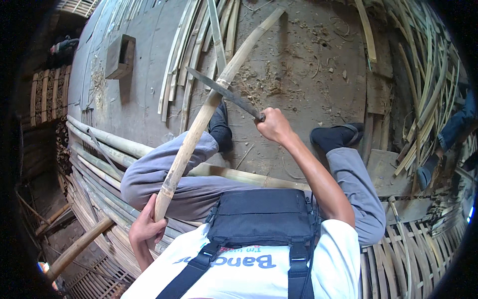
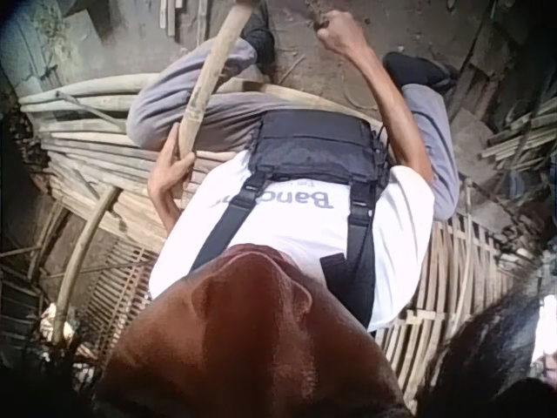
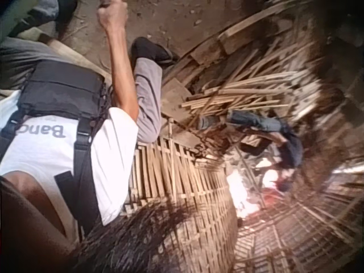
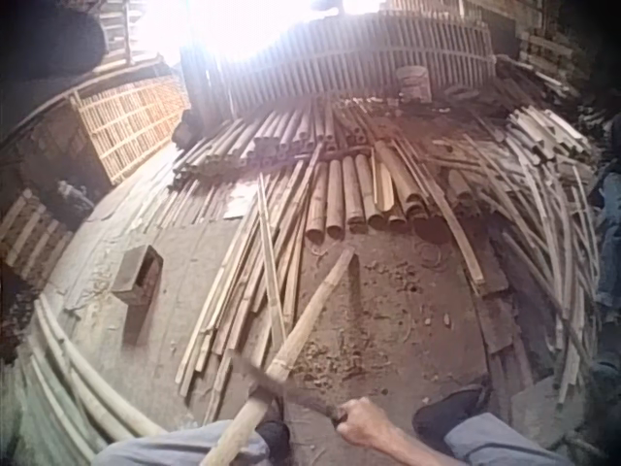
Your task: The recorder uses a large knife to shave and shape a long bamboo pole while sitting on the floor of a workshop.
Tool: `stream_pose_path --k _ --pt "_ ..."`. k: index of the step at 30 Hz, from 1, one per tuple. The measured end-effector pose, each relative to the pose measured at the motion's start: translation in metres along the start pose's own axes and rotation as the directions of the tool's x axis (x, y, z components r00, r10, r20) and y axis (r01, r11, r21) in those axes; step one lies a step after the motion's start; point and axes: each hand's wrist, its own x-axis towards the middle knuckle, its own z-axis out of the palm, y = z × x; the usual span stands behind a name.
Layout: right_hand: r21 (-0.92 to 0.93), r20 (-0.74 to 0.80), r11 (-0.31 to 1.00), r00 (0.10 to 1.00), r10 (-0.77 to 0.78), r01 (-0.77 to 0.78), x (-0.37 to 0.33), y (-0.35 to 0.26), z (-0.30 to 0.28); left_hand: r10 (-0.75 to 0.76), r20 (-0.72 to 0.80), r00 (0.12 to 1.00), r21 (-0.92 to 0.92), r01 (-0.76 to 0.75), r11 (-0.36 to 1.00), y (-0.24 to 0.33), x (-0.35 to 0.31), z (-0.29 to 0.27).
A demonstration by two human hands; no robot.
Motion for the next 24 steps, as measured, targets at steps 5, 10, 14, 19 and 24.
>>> stream_pose_path --k 5,10,14,19,24 --pt "-0.119 0.052 0.983 0.989 -0.136 0.141 -0.009 -0.002 0.013 0.000 -0.005 1.000 -0.046 0.000 0.999 -0.009 -0.004 0.001" --pt "-0.045 0.025 0.997 0.997 0.067 -0.066 0.010 0.009 0.001 0.009 0.017 1.000 -0.026 -0.009 1.000 -0.004 0.000 0.000" --pt "-0.083 -0.075 0.987 0.987 -0.143 0.137 -0.002 0.016 0.010 0.002 0.055 0.999 -0.044 0.000 0.999 -0.007 -0.005 -0.001" --pt "0.032 -0.037 0.996 0.996 0.081 -0.080 0.016 0.014 -0.015 -0.003 0.035 0.999 -0.058 0.005 0.998 -0.011 0.001 -0.005" --pt "-0.071 -0.100 0.992 0.989 -0.113 0.106 0.018 0.025 -0.006 -0.002 0.092 0.996 -0.044 0.006 0.999 -0.005 -0.002 -0.002"
